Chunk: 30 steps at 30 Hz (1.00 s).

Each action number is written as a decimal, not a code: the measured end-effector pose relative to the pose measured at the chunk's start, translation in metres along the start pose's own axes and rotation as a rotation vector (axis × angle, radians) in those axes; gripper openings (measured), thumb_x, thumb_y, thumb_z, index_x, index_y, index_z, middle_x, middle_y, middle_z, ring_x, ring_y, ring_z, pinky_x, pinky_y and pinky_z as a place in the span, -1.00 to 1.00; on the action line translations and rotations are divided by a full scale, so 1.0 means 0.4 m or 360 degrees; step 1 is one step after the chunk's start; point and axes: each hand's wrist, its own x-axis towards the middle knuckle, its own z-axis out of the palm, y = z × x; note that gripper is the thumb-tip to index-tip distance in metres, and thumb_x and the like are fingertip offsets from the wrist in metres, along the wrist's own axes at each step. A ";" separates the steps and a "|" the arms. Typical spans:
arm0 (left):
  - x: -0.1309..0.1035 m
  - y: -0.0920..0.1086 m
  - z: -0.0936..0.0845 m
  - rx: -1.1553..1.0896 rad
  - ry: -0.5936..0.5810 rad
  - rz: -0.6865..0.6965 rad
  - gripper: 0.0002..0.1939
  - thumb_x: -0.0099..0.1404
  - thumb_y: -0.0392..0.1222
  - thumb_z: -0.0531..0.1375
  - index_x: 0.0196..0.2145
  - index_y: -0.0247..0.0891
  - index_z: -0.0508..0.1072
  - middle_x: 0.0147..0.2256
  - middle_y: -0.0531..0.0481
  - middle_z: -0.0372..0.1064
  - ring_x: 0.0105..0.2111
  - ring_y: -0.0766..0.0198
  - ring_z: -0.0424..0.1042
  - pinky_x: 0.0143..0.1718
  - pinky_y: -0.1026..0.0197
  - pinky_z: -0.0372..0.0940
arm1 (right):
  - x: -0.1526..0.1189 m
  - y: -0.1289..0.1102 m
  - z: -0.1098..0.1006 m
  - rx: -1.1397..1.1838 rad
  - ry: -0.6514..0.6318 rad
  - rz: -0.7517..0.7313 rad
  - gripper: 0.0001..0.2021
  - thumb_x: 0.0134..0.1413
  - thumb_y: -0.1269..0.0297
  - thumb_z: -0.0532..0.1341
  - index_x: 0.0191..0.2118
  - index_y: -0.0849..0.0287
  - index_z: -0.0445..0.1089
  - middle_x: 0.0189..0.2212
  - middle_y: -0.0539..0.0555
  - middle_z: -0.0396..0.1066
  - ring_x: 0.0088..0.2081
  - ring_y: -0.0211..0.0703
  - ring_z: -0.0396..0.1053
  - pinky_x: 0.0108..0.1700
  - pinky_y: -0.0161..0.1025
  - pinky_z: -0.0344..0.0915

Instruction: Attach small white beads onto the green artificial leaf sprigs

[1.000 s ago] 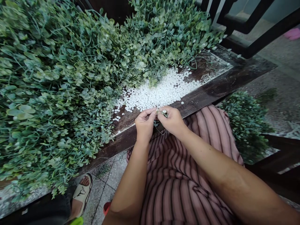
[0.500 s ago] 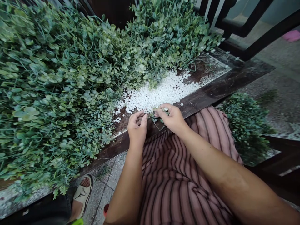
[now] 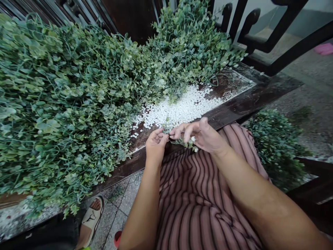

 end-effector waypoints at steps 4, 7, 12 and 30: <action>-0.011 0.008 0.011 -0.0066 -0.0034 -0.0020 -0.71 -0.16 -0.24 0.31 -0.41 -0.32 0.38 -0.60 0.15 0.28 -0.59 0.46 0.28 -0.43 0.32 0.22 | 0.016 0.015 -0.008 -0.0115 0.0575 0.0191 -0.63 -0.31 -0.03 0.32 -0.64 0.21 0.33 -0.57 0.02 0.35 -0.45 -0.26 0.33 -0.32 -0.21 0.34; -0.024 0.008 0.033 -0.0046 -0.0183 -0.0051 -0.80 -0.14 -0.25 0.29 -0.50 -0.32 0.39 -0.60 0.13 0.30 -0.59 0.46 0.27 -0.45 0.33 0.22 | 0.034 0.041 0.004 -0.0326 0.0820 0.0061 -0.67 -0.43 0.10 0.39 -0.50 0.20 0.37 -0.52 0.00 0.37 -0.43 -0.29 0.32 -0.30 -0.26 0.33; -0.037 0.011 0.053 0.0157 -0.0280 0.0083 -0.93 -0.05 -0.29 0.21 -0.59 -0.29 0.36 -0.60 0.08 0.34 -0.53 0.38 0.31 -0.42 0.31 0.24 | 0.035 0.059 0.027 -0.0403 0.0567 0.0072 -0.75 -0.23 0.18 0.29 -0.36 0.20 0.38 -0.43 0.03 0.41 -0.41 -0.27 0.35 -0.35 -0.29 0.31; -0.047 -0.007 0.041 0.1403 -0.0419 0.0471 -0.88 0.04 -0.34 0.09 -0.62 -0.27 0.31 -0.62 0.03 0.27 -0.58 0.33 0.23 -0.52 0.30 0.07 | 0.020 0.043 0.006 -0.1075 0.0164 -0.0031 -0.93 -0.12 0.33 0.15 -0.45 0.22 0.29 -0.44 0.04 0.30 -0.34 -0.23 0.25 -0.23 -0.26 0.17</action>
